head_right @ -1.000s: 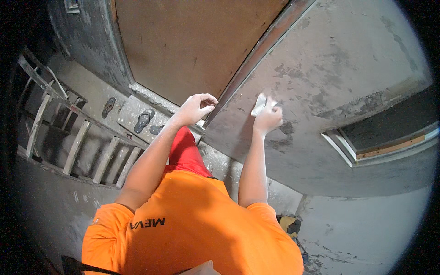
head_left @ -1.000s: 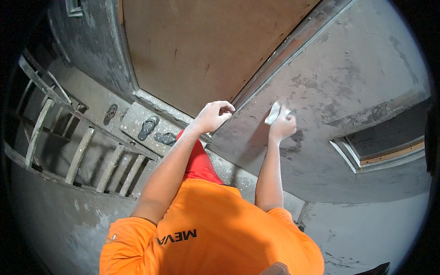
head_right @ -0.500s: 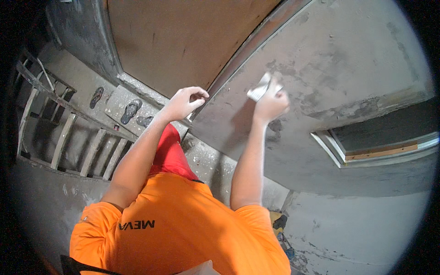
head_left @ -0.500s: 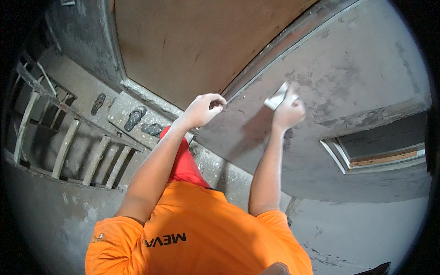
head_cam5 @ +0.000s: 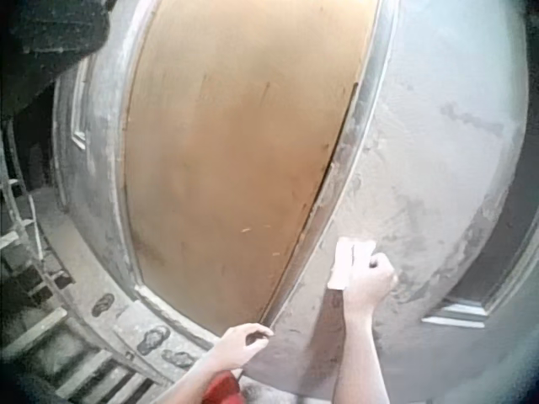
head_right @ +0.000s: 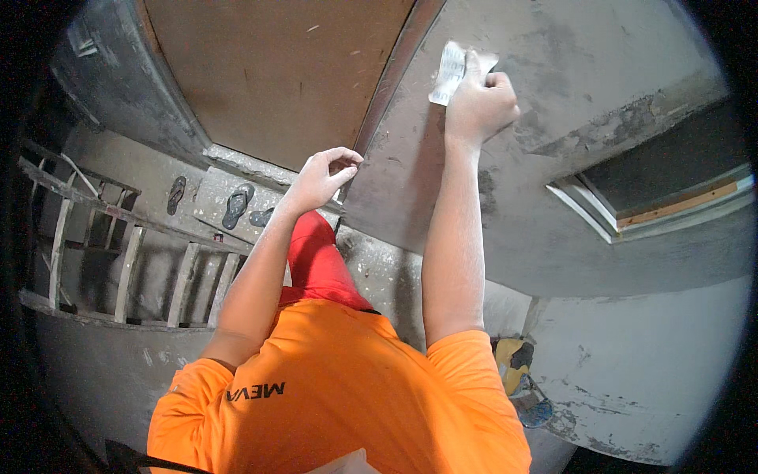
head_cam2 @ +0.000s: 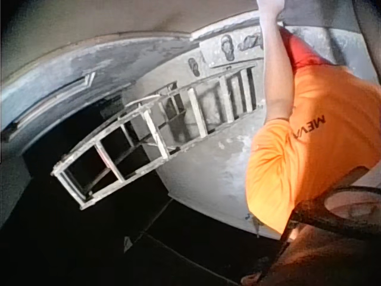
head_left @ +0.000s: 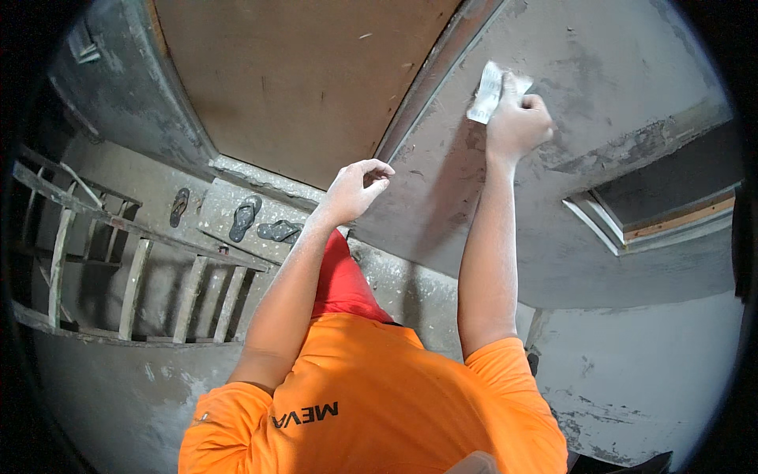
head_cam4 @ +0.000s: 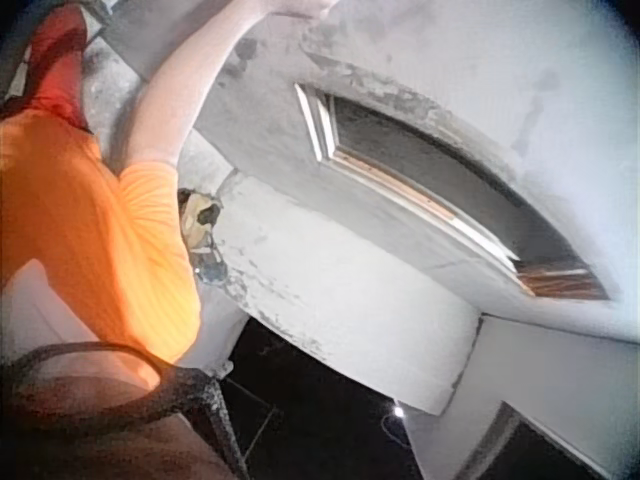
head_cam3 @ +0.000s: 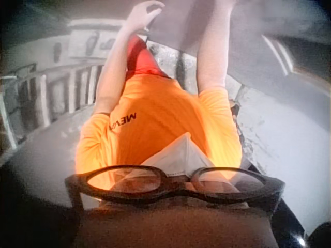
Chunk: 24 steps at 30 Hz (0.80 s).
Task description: The person sands sections of a plastered wall using a piece of sandpaper held by hand, moving between different parts of the wall and repositioning a wooden step ladder as needed to reach higher sections.
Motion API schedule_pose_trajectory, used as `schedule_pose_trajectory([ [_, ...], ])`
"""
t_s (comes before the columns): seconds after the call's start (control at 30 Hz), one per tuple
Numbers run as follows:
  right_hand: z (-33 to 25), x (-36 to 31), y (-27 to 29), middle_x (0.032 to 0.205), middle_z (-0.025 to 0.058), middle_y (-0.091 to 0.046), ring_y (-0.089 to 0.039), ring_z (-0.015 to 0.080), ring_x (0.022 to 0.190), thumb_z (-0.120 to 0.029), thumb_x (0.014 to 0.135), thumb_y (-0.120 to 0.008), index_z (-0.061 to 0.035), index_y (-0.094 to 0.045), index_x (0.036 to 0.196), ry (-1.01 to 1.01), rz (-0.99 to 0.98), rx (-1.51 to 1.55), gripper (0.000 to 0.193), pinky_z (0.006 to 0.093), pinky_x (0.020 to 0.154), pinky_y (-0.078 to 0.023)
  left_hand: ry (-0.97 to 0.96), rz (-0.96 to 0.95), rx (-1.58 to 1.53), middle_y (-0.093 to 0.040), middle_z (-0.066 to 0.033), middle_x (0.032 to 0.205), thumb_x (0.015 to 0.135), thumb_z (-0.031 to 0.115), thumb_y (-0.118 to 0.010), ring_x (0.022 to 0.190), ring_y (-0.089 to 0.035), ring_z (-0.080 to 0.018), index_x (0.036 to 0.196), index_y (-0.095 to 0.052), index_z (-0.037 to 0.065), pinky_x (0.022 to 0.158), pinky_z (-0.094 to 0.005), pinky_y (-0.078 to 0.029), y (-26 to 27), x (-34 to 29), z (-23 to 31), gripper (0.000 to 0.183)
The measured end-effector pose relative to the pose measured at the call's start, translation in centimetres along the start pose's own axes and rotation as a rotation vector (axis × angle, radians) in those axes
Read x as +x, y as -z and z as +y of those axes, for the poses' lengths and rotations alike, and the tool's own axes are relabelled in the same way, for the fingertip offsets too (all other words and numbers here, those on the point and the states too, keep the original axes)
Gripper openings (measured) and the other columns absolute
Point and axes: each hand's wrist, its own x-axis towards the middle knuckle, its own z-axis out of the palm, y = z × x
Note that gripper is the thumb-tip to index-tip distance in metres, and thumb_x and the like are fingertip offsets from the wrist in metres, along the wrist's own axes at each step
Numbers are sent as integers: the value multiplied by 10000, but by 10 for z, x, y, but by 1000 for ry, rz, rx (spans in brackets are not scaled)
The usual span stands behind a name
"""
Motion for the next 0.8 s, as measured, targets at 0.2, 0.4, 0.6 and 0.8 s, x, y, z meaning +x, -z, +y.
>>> schedule_pose_trajectory([
  [0.2, 124, -90, -19, 577, 238, -544, -511, 343, 545, -443, 933, -768, 65, -537, 605, -181, -138, -163, 648, 533, 632, -400, 37, 45, -40, -739, -47, 916, 966, 126, -692, 849, -648, -98, 1133, -743, 19, 808, -299, -536, -8, 4, 0, 206],
  [0.4, 107, -72, -2, 537, 172, -463, -438, 253, 525, -309, 917, -785, 32, -463, 587, -70, -172, -73, 574, 505, 579, -353, -19, 99, -39, -740, -43, 902, 967, 127, -688, 834, -643, -97, 1121, -748, 21, 806, -295, -531, -9, 8, 3, 197],
  [0.6, 16, 3, -1, 539, 150, -531, -430, 188, 520, -312, 921, -806, 37, -562, 608, -18, -52, 21, 528, 443, 556, -377, 13, 80, 24, -763, -61, 957, 966, 119, -691, 879, -678, -114, 1135, -744, 10, 843, -297, -542, -10, 3, 6, 209],
  [0.8, 103, -78, -16, 608, 252, -613, -589, 371, 557, -376, 922, -776, 72, -643, 641, -268, -334, -144, 545, 513, 617, -438, 35, 92, -30, -768, -94, 1013, 961, 87, -686, 964, -718, -152, 1162, -731, 3, 920, -327, -558, -23, 6, -2, 223],
])
